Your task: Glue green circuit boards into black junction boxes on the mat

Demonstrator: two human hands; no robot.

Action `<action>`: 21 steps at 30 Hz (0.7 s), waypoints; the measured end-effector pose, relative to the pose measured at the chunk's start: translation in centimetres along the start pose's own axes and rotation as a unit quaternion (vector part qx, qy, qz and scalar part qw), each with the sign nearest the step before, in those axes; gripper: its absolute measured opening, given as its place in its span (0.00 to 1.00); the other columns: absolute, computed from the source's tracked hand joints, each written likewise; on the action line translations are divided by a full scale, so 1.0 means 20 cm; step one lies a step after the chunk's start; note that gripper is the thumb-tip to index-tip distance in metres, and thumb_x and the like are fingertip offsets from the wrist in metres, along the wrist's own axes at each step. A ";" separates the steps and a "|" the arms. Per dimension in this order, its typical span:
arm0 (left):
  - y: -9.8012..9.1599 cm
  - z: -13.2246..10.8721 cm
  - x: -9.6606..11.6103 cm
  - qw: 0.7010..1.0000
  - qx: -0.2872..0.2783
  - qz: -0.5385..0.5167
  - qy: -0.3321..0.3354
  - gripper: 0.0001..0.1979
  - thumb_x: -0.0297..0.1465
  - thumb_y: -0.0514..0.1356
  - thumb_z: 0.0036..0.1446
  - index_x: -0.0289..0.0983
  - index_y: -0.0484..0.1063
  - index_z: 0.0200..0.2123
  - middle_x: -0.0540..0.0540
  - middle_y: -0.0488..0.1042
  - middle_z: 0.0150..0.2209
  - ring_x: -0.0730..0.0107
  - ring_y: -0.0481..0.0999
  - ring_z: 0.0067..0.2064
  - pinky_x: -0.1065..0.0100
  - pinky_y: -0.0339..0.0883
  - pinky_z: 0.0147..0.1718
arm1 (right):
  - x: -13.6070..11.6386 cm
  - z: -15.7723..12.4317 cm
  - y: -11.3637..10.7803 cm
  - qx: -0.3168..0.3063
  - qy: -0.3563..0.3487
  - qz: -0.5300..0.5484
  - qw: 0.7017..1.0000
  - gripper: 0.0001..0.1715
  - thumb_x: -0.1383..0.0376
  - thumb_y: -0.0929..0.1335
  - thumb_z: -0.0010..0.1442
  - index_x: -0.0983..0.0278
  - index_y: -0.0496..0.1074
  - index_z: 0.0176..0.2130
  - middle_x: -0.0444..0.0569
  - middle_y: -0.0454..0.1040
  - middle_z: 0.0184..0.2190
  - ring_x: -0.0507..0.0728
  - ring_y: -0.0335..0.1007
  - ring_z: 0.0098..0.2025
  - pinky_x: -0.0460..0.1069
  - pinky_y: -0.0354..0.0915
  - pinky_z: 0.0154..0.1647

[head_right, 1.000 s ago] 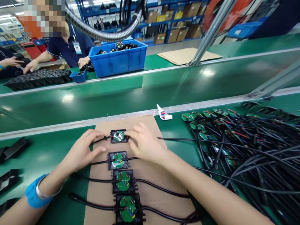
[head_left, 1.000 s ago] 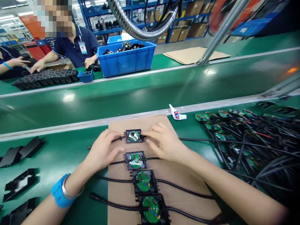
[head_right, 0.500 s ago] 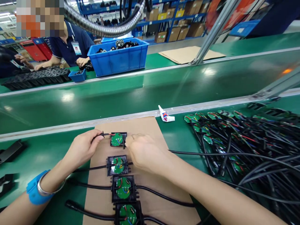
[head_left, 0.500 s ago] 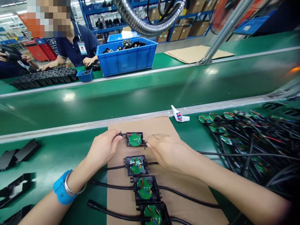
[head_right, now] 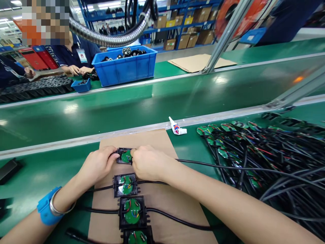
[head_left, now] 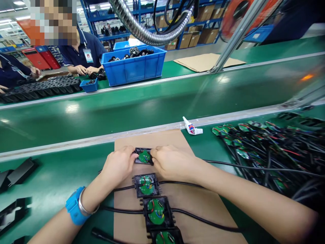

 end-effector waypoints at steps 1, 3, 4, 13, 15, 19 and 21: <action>0.00 0.00 0.00 1.000 0.000 -0.006 0.000 0.11 0.31 0.50 0.65 0.36 0.70 0.42 0.43 0.78 0.42 0.56 0.79 0.41 0.60 0.72 0.37 | 0.00 0.00 -0.01 0.015 -0.001 0.006 1.000 0.13 0.69 0.60 0.58 0.68 0.72 0.39 0.56 0.76 0.33 0.59 0.73 0.31 0.49 0.55 0.27; 0.01 0.00 -0.02 1.000 0.001 -0.027 0.002 0.10 0.31 0.50 0.64 0.37 0.71 0.41 0.44 0.78 0.41 0.56 0.78 0.41 0.60 0.71 0.38 | 0.01 0.00 -0.01 0.027 -0.011 0.016 0.999 0.17 0.69 0.59 0.58 0.66 0.71 0.44 0.55 0.76 0.35 0.59 0.73 0.33 0.50 0.57 0.28; 0.01 -0.01 -0.02 0.999 0.003 -0.040 0.003 0.10 0.31 0.51 0.64 0.37 0.71 0.41 0.44 0.78 0.41 0.56 0.78 0.42 0.60 0.71 0.39 | 0.01 0.01 -0.01 0.022 -0.021 0.018 0.999 0.19 0.69 0.59 0.58 0.65 0.72 0.46 0.54 0.76 0.36 0.59 0.73 0.33 0.50 0.57 0.29; 0.00 -0.01 -0.11 0.989 -0.015 -0.149 0.000 0.10 0.29 0.57 0.59 0.41 0.78 0.40 0.48 0.79 0.43 0.62 0.77 0.45 0.63 0.69 0.45 | -0.01 0.06 0.00 -0.014 -0.022 -0.011 1.000 0.23 0.64 0.57 0.61 0.60 0.75 0.49 0.54 0.77 0.33 0.61 0.73 0.33 0.51 0.58 0.29; 0.00 0.00 -0.13 0.987 -0.025 -0.158 -0.019 0.10 0.29 0.58 0.58 0.41 0.77 0.41 0.48 0.79 0.42 0.62 0.78 0.44 0.63 0.70 0.44 | -0.02 0.07 0.00 -0.016 -0.026 -0.010 0.999 0.23 0.65 0.58 0.61 0.60 0.75 0.49 0.54 0.78 0.34 0.61 0.73 0.33 0.51 0.58 0.29; -0.02 0.00 -0.12 0.992 -0.035 -0.116 -0.047 0.07 0.29 0.58 0.58 0.40 0.76 0.38 0.49 0.80 0.38 0.62 0.79 0.39 0.65 0.70 0.38 | -0.02 0.07 0.02 -0.008 -0.028 -0.002 1.000 0.23 0.65 0.58 0.61 0.59 0.75 0.49 0.53 0.78 0.37 0.60 0.74 0.35 0.51 0.59 0.31; -0.03 0.00 -0.08 0.996 -0.032 -0.073 -0.031 0.09 0.29 0.53 0.61 0.40 0.75 0.35 0.48 0.80 0.37 0.61 0.78 0.39 0.64 0.68 0.38 | -0.02 0.06 0.03 -0.004 -0.025 0.001 1.000 0.23 0.65 0.58 0.61 0.59 0.75 0.48 0.53 0.78 0.36 0.60 0.74 0.35 0.51 0.59 0.31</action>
Point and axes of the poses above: each hand's wrist, its own z-axis towards the middle knuckle, its own y-axis out of the palm, x = y × z, the point moved 6 cm from there along z, towards the middle knuckle
